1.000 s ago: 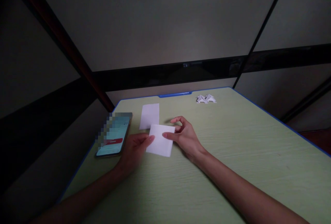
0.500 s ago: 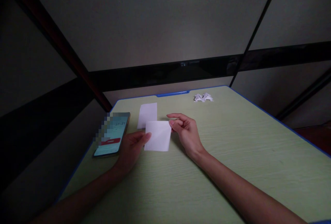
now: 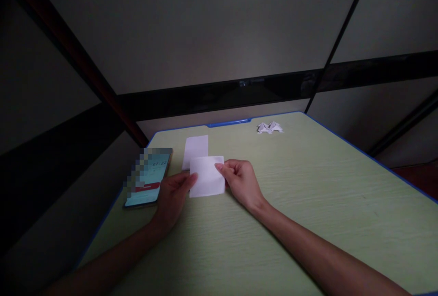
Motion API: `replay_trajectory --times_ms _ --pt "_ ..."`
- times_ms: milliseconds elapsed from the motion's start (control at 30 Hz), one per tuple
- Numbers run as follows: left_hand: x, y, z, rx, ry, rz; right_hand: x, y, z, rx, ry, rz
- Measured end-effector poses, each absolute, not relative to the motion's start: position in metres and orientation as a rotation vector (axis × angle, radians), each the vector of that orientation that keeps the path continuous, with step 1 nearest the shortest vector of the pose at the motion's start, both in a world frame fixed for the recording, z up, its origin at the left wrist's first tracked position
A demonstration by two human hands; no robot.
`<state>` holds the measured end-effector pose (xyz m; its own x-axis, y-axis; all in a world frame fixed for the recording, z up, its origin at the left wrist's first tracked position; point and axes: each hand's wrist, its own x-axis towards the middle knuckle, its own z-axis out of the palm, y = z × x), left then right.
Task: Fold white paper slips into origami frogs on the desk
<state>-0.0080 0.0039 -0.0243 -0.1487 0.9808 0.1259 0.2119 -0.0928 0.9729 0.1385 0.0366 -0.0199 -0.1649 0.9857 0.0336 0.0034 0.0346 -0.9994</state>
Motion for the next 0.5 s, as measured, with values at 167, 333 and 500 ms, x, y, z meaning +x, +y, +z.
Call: replay_trajectory --times_ms 167,333,500 --pt "-0.0090 0.0045 -0.0240 1.361 1.491 1.359 0.1399 0.0342 -0.0144 -1.082 -1.393 1.367" --pt "-0.0115 0.0066 -0.0267 1.298 1.492 1.390 0.1389 0.0366 -0.0189 -1.008 -1.245 1.592" --pt "-0.0118 0.0068 -0.0264 1.272 1.481 1.422 0.1378 0.0367 -0.0190 -0.939 -1.153 1.666"
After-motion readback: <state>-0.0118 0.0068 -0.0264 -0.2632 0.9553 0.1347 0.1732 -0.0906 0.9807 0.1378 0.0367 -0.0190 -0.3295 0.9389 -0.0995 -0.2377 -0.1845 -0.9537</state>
